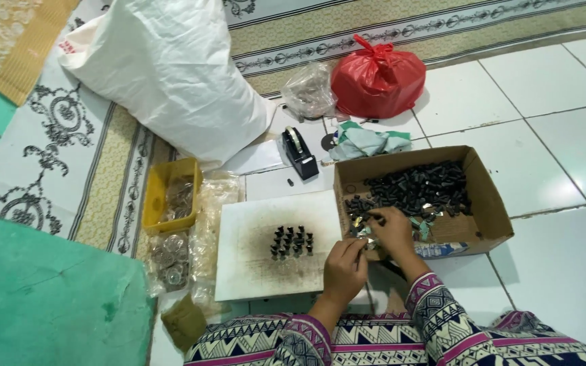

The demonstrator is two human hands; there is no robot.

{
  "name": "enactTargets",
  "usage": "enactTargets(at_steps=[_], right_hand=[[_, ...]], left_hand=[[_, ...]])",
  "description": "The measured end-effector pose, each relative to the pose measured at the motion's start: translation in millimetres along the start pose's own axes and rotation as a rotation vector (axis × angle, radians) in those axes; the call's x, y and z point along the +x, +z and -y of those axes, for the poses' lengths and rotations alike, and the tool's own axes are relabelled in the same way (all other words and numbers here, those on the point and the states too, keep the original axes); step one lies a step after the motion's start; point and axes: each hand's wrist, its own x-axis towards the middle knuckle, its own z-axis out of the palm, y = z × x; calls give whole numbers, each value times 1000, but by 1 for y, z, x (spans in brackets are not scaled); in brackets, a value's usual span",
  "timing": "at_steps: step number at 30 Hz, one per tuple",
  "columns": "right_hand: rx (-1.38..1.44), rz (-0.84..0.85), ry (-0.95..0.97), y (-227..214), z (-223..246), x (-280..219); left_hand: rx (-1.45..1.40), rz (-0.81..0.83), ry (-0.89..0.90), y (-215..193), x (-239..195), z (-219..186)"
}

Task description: Assembling small metal components by picking them from a box and placing them into a template board.

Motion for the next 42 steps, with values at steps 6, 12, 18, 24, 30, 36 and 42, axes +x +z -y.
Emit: enactTargets(at_steps=[6,12,18,24,30,36,42], right_hand=[[-99,139,244,-23,-84,24],[-348,184,280,3,-156,36],[-295,188,226,-32,-71,29],[-366,198,131,-18,-82,31],[-338,134,62,-26,-65,30],[-447,91,-62,-16,-66,28],[-549,81,-155,-12,-74,29]], left_hand=[[173,198,89,52,34,22],[259,569,-49,108,37,63],[334,765,-229,124,34,75],[323,748,-298,118,36,66],[368,710,-271,122,32,71],[369,701,-284,112,40,55],[348,627,-219,116,37,62]])
